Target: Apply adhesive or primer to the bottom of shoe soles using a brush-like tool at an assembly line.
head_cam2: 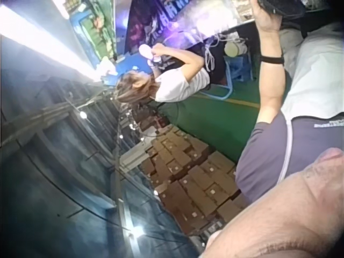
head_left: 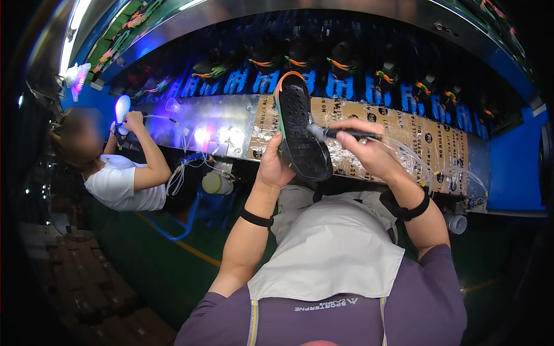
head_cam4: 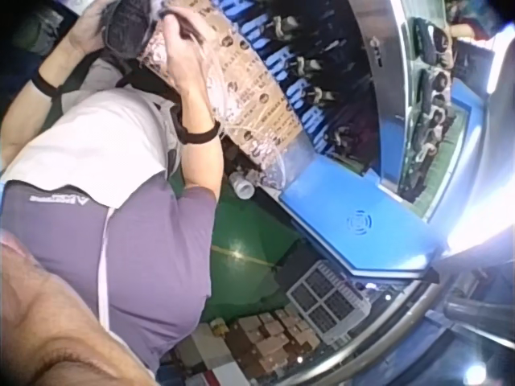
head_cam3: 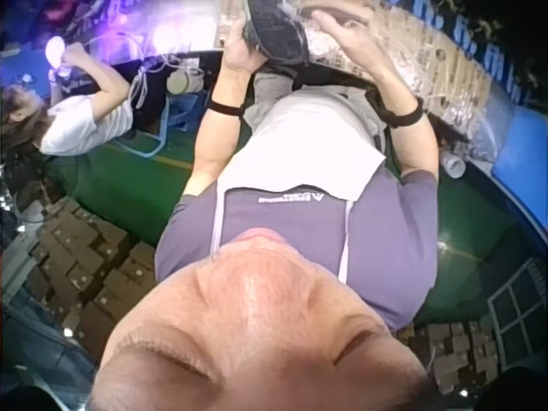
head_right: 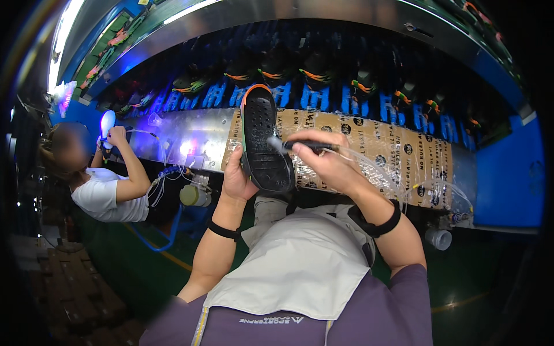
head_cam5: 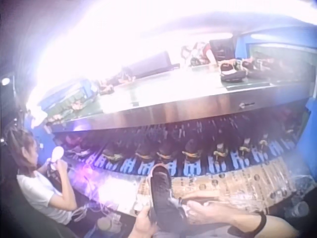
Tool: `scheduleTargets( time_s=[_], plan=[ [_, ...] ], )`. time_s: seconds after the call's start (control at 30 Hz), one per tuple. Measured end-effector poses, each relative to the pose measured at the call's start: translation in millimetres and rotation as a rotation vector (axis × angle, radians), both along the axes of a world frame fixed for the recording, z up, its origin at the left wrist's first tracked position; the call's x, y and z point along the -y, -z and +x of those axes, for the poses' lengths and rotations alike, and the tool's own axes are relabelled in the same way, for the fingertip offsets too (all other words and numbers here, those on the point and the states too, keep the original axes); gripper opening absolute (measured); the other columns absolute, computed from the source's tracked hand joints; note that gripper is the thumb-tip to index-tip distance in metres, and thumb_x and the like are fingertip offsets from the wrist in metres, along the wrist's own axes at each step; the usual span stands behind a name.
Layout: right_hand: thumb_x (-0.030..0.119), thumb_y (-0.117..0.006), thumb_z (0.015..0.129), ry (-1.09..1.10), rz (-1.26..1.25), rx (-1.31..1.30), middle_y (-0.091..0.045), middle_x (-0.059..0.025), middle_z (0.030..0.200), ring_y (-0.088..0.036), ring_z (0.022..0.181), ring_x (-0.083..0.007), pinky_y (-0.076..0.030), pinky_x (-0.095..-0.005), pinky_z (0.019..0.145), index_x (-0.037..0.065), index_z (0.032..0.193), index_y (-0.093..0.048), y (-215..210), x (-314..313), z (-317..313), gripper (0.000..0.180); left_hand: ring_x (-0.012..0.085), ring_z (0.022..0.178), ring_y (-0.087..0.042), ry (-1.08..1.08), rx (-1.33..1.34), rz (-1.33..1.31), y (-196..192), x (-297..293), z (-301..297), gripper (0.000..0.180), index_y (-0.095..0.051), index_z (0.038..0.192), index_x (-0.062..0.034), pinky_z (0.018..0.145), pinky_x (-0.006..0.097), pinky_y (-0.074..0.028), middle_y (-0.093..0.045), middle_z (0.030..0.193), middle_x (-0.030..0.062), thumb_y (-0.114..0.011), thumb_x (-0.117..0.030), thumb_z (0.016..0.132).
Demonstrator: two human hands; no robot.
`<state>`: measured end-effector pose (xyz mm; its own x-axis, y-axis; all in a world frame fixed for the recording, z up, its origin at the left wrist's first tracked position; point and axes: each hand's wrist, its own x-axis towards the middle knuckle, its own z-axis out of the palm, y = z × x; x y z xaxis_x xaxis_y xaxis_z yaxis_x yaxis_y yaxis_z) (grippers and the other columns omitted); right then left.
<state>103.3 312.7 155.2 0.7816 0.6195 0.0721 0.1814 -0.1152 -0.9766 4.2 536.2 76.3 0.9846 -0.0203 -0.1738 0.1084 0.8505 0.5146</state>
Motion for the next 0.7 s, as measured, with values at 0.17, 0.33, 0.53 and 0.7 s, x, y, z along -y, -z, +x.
scheduleTargets(
  time_s=[0.17, 0.33, 0.53, 0.7],
  plan=[
    [0.019, -0.07, 0.095, 0.133, -0.101, -0.059, -0.077, -0.0117, 0.088, -0.071, 0.081, -0.0165, -0.055, -0.0304, 0.077, 0.002, 0.109, -0.078, 12, -8, 7, 0.023, 0.0241, 0.124, -0.065, -0.017, 0.032, 0.128, -2, 8, 0, 0.049, -0.052, 0.147, -0.0051, 0.109, 0.045, -0.052, -0.066, 0.135, 0.0107, -0.054, -0.036, 0.109],
    [0.018, -0.069, 0.096, 0.041, -0.064, -0.088, -0.074, -0.0081, 0.092, -0.067, 0.08, -0.0138, -0.054, -0.0304, 0.075, 0.003, 0.109, -0.077, 16, -1, 7, 0.022, 0.0216, 0.126, -0.061, -0.088, 0.014, 0.167, -2, 13, 0, 0.054, -0.047, 0.152, -0.0081, 0.109, 0.044, -0.052, -0.062, 0.137, 0.0073, -0.063, -0.033, 0.106],
    [0.018, -0.068, 0.093, 0.106, -0.167, 0.048, -0.074, -0.0097, 0.092, -0.065, 0.074, -0.0168, -0.053, -0.0323, 0.073, 0.004, 0.107, -0.077, 20, 5, 5, 0.022, 0.0237, 0.124, -0.066, -0.19, -0.003, 0.279, 1, 10, 3, 0.055, -0.051, 0.148, -0.0046, 0.108, 0.044, -0.054, -0.067, 0.136, 0.0108, -0.059, -0.041, 0.107],
    [0.019, -0.067, 0.094, 0.17, -0.234, 0.148, -0.071, -0.0072, 0.085, -0.062, 0.075, -0.0131, -0.05, -0.0303, 0.07, 0.005, 0.108, -0.078, 30, 14, 3, 0.022, 0.0217, 0.127, -0.061, -0.23, 0.074, 0.417, 1, 7, 0, 0.059, -0.044, 0.154, -0.0073, 0.11, 0.044, -0.05, -0.061, 0.139, 0.0071, -0.062, -0.038, 0.106]
  ],
)
